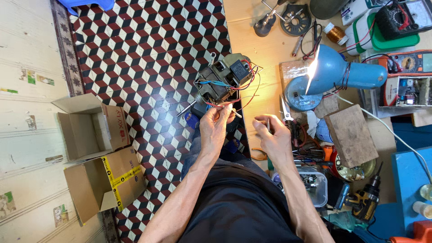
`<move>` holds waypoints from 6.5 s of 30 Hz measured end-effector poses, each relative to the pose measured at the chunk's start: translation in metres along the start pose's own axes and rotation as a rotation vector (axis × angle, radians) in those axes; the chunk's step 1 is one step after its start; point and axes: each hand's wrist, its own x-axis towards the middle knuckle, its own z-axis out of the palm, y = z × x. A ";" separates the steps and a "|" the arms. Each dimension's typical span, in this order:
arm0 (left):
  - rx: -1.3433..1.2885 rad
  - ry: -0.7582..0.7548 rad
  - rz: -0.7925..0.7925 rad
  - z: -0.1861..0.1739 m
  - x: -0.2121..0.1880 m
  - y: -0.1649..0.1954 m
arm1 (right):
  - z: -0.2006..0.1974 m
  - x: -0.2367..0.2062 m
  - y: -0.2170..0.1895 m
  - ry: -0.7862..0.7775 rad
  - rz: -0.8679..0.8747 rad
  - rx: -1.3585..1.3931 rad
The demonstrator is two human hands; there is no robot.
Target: The person works on a small electrical device, stripping and twisting wires, and using pliers and a screwdriver to adjust connections. The person also moves a desk lamp to improve lighting and continues manipulating the wires throughout the clip.
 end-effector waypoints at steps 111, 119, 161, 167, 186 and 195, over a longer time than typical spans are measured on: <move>0.897 -0.136 0.567 -0.033 -0.005 0.031 | 0.048 0.035 -0.039 -0.153 -0.269 -0.658; 0.794 -0.183 0.457 -0.022 -0.016 0.046 | 0.045 0.020 -0.022 -0.227 0.103 0.201; 0.102 -0.422 -0.322 -0.037 -0.002 0.038 | -0.006 -0.019 -0.031 -0.042 0.343 0.599; 0.121 -0.369 -0.344 -0.043 0.006 0.044 | 0.035 -0.069 0.012 0.070 0.516 0.637; 0.095 -0.460 -0.101 -0.067 0.012 0.010 | 0.103 -0.086 0.024 0.183 0.056 0.748; 0.091 -0.407 -0.122 -0.066 0.006 0.008 | 0.130 -0.096 0.023 0.288 -0.068 0.851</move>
